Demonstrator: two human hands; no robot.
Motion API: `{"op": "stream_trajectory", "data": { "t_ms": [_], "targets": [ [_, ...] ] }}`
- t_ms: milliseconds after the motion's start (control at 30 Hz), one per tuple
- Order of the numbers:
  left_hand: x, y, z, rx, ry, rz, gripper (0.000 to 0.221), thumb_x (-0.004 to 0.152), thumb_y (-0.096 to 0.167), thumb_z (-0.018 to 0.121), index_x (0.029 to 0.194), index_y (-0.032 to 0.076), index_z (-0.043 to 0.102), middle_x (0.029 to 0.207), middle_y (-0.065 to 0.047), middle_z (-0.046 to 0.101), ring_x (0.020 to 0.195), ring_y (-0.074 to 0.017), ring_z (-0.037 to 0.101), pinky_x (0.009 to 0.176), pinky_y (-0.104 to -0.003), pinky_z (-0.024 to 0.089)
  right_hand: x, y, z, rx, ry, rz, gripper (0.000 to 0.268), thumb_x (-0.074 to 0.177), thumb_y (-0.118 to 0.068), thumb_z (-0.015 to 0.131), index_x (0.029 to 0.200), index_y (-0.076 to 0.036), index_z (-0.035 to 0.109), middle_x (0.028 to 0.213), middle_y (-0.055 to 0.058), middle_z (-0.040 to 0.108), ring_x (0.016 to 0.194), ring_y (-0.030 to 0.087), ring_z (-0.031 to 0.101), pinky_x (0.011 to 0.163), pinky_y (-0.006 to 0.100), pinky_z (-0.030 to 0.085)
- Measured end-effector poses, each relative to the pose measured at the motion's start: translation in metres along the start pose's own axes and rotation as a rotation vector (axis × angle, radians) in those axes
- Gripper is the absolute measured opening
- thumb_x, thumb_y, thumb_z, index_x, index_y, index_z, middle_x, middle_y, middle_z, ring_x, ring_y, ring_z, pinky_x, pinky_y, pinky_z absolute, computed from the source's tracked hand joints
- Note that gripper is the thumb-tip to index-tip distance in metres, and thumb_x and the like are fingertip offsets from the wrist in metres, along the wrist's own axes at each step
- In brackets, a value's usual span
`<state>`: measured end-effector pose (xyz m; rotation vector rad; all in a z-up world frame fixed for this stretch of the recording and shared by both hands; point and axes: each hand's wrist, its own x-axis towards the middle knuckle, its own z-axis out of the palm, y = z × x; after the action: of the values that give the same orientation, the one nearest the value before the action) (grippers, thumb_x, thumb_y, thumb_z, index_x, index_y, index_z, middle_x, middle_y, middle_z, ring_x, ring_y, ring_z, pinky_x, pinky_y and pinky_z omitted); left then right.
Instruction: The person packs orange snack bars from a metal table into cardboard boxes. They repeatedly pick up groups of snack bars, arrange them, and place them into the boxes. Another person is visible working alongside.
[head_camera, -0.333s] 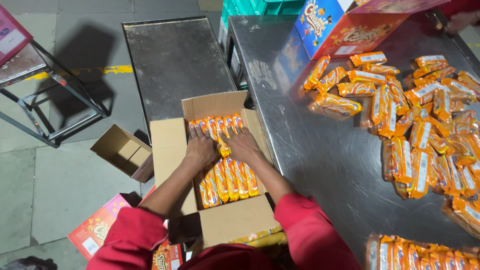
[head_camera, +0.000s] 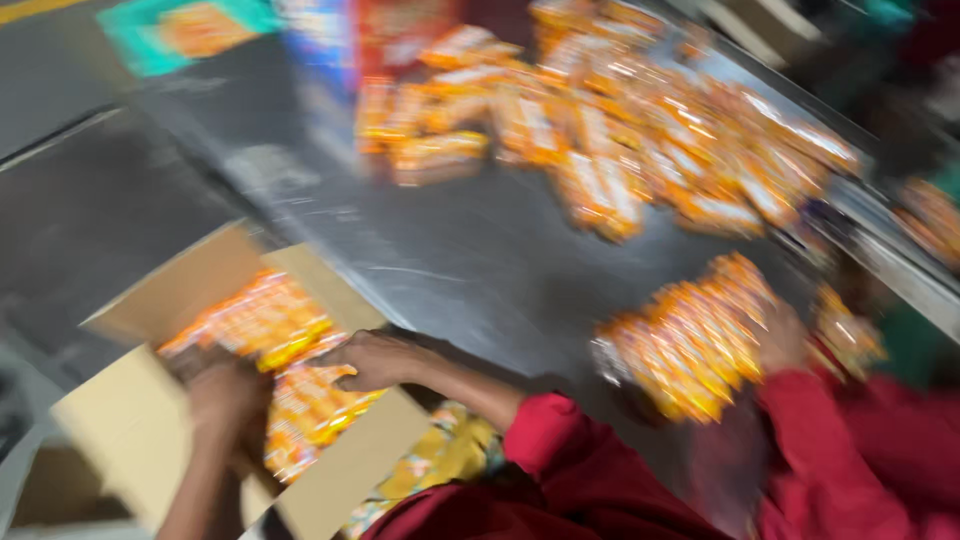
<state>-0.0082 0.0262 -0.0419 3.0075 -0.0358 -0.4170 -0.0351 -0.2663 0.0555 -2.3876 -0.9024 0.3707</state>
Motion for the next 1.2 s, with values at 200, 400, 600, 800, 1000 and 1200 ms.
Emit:
{"op": "stream_trajectory", "data": {
  "t_ms": [200, 400, 600, 800, 1000, 1200],
  "targets": [
    [-0.009, 0.022, -0.024, 0.23, 0.344, -0.005, 0.064, 0.102, 0.067, 0.053, 0.125, 0.01, 0.069, 0.122, -0.021, 0.07, 0.119, -0.0381, 0.066, 0.099, -0.049, 0.054, -0.314, 0.065, -0.133, -0.42, 0.781, 0.606, 0.051, 0.088, -0.028, 0.072, 0.136, -0.012, 0.065, 0.134, 0.013, 0.067, 0.119, 0.033, 0.065, 0.102, 0.045, 0.05],
    [-0.07, 0.179, -0.09, -0.537, -0.103, 0.462, 0.036, 0.089, 0.039, 0.069, 0.113, 0.013, 0.077, 0.105, -0.015, 0.079, 0.097, -0.0351, 0.076, 0.088, -0.042, 0.058, -0.449, 0.077, -0.118, -0.763, 0.908, 0.832, 0.051, 0.093, -0.033, 0.07, 0.14, -0.012, 0.064, 0.137, 0.016, 0.065, 0.122, 0.036, 0.061, 0.102, 0.049, 0.049],
    [-0.17, 0.358, -0.079, -0.762, -0.348, 0.838, 0.092, 0.091, 0.049, 0.069, 0.152, -0.006, 0.028, 0.131, -0.029, 0.063, 0.117, -0.042, 0.067, 0.099, -0.049, 0.051, -0.416, 0.062, -0.054, -0.482, 0.847, 1.106, 0.065, 0.087, -0.047, 0.074, 0.134, -0.004, 0.06, 0.125, 0.026, 0.061, 0.109, 0.043, 0.061, 0.092, 0.053, 0.051],
    [-0.202, 0.364, -0.096, -0.785, -0.218, 0.482, 0.09, 0.088, 0.056, 0.07, 0.143, -0.004, 0.031, 0.097, -0.033, 0.071, 0.092, -0.0513, 0.07, 0.083, -0.055, 0.056, -0.38, 0.013, -0.039, -0.411, 0.966, 0.62, 0.083, 0.085, -0.047, 0.077, 0.141, 0.008, 0.051, 0.123, 0.031, 0.06, 0.111, 0.046, 0.061, 0.093, 0.052, 0.05],
    [-0.2, 0.266, -0.138, -0.878, 0.312, 0.402, 0.087, 0.085, 0.044, 0.076, 0.141, -0.007, 0.033, 0.082, -0.025, 0.071, 0.071, -0.0432, 0.072, 0.066, -0.05, 0.057, -0.281, -0.017, -0.069, -0.253, 1.034, 0.549, 0.101, 0.062, -0.056, 0.089, 0.133, 0.001, 0.047, 0.118, 0.025, 0.059, 0.105, 0.043, 0.062, 0.089, 0.051, 0.052],
    [-0.188, 0.132, -0.148, -0.987, 0.769, 0.104, 0.071, 0.094, 0.035, 0.072, 0.133, -0.011, 0.035, 0.074, -0.013, 0.065, 0.054, -0.0308, 0.068, 0.056, -0.044, 0.053, -0.124, -0.043, -0.077, -0.283, 0.935, 0.074, 0.115, 0.07, -0.058, 0.085, 0.15, 0.004, 0.029, 0.129, 0.028, 0.053, 0.11, 0.048, 0.06, 0.088, 0.055, 0.052]
  ]
}}
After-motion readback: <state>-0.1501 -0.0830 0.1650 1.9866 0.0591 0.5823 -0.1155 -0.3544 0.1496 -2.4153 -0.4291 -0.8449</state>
